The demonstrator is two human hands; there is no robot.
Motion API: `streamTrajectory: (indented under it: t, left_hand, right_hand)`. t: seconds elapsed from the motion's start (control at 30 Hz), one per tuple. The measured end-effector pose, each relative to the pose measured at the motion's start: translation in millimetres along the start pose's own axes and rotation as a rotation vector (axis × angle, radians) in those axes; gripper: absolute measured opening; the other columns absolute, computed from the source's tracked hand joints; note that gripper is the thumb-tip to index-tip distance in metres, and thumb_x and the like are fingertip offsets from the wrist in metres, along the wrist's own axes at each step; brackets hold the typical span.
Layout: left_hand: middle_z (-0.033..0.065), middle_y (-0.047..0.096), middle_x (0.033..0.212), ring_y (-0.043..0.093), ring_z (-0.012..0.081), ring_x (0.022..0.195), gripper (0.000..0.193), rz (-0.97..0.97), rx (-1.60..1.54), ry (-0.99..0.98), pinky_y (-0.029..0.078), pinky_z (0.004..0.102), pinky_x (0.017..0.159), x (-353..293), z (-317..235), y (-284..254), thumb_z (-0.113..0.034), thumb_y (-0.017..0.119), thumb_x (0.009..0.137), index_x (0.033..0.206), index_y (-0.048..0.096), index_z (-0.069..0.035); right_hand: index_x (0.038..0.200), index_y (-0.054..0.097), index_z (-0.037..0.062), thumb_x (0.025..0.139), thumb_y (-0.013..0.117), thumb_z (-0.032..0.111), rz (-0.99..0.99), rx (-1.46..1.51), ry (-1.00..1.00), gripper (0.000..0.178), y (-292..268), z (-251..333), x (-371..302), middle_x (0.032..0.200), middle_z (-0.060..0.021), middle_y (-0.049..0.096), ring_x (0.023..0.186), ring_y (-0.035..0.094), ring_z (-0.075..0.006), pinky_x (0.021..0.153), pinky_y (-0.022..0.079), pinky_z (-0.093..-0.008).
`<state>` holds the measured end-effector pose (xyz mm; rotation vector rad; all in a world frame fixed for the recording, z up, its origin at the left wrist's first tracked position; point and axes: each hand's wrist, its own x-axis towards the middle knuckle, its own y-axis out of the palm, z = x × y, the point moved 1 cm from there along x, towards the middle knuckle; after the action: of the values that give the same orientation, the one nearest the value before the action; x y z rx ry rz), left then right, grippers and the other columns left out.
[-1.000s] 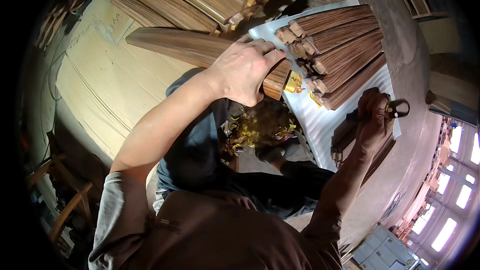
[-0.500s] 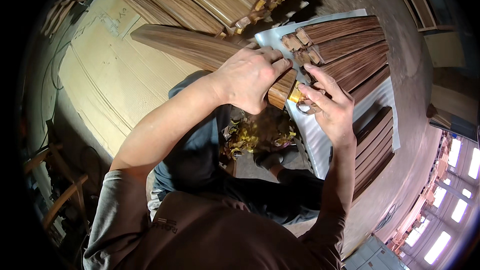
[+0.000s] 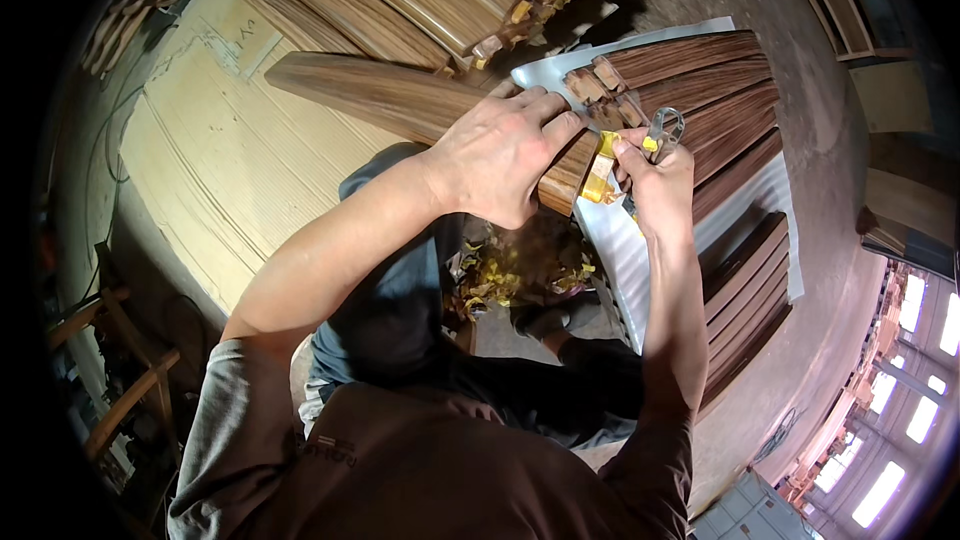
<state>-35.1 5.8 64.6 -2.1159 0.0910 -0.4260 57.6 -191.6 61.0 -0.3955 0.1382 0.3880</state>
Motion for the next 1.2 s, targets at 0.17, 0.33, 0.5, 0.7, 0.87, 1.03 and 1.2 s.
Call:
streamTrajectory:
  t: [0.17, 0.33, 0.5, 0.7, 0.87, 1.03, 1.2]
  left_hand:
    - [0.0186, 0.059, 0.118, 0.057, 0.0371, 0.113, 0.078, -0.065, 0.002, -0.004, 0.045, 0.0464, 0.097, -1, 1, 7, -0.015, 0.080, 0.053, 0.125, 0.055, -0.002]
    - [0.0176, 0.059, 0.114, 0.057, 0.0366, 0.109, 0.069, -0.319, 0.017, -0.034, 0.043, 0.0471, 0.098, 0, 4, -3, -0.019, 0.080, 0.060, 0.122, 0.055, -0.003]
    - [0.0179, 0.059, 0.111, 0.057, 0.0367, 0.106, 0.066, -0.300, 0.035, -0.020, 0.043, 0.0472, 0.097, 0, 7, 6, -0.018, 0.078, 0.061, 0.121, 0.056, -0.001]
    - [0.0178, 0.059, 0.111, 0.057, 0.0367, 0.105, 0.066, -0.281, 0.051, 0.010, 0.045, 0.0442, 0.094, -1, 4, 13, -0.016, 0.076, 0.058, 0.119, 0.056, -0.001]
    - [0.0181, 0.058, 0.110, 0.057, 0.0367, 0.104, 0.067, -0.256, 0.089, -0.006, 0.046, 0.0439, 0.093, -3, 1, 12, -0.015, 0.076, 0.056, 0.119, 0.056, -0.001]
    - [0.0176, 0.058, 0.111, 0.057, 0.0360, 0.104, 0.067, -0.258, 0.095, 0.011, 0.046, 0.0441, 0.091, -4, 0, 16, -0.014, 0.075, 0.056, 0.119, 0.057, -0.001]
    - [0.0173, 0.058, 0.112, 0.057, 0.0352, 0.105, 0.066, -0.256, 0.097, 0.013, 0.046, 0.0446, 0.090, -3, -1, 16, -0.013, 0.074, 0.056, 0.119, 0.057, 0.000]
  right_hand:
    - [0.097, 0.071, -0.0053, 0.085, 0.058, -0.009, -0.026, -0.080, 0.082, 0.018, 3, -26, -11, 0.077, -0.0058, 0.068, 0.062, 0.057, -0.0106, 0.055, 0.044, -0.0271]
    - [0.098, 0.070, -0.0063, 0.090, 0.060, -0.003, 0.076, 0.344, 0.220, 0.014, -21, -55, -79, 0.079, -0.0118, 0.068, 0.055, 0.051, -0.0097, 0.049, 0.039, -0.0240]
    - [0.102, 0.070, -0.0083, 0.091, 0.054, -0.007, 0.083, -0.071, 0.059, 0.020, -29, -25, -113, 0.092, -0.0123, 0.071, 0.061, 0.058, -0.0132, 0.058, 0.050, -0.0278]
    - [0.106, 0.073, 0.0020, 0.088, 0.071, 0.006, 0.167, -0.323, -0.069, 0.019, -10, -45, -111, 0.094, -0.0090, 0.074, 0.078, 0.068, -0.0136, 0.079, 0.054, -0.0257]
    - [0.101, 0.073, -0.0017, 0.087, 0.077, 0.011, -0.220, -0.055, -0.276, 0.019, 4, 0, -78, 0.089, -0.0034, 0.070, 0.082, 0.063, -0.0101, 0.080, 0.051, -0.0241]
    - [0.092, 0.071, -0.0031, 0.086, 0.076, 0.008, -0.072, 0.143, -0.045, 0.014, 9, 9, -50, 0.082, -0.0027, 0.070, 0.074, 0.058, -0.0088, 0.072, 0.049, -0.0249]
    - [0.086, 0.067, -0.0018, 0.083, 0.073, 0.000, -0.111, -0.135, -0.285, 0.007, 13, 17, -53, 0.078, -0.0064, 0.067, 0.069, 0.059, -0.0165, 0.069, 0.048, -0.0297]
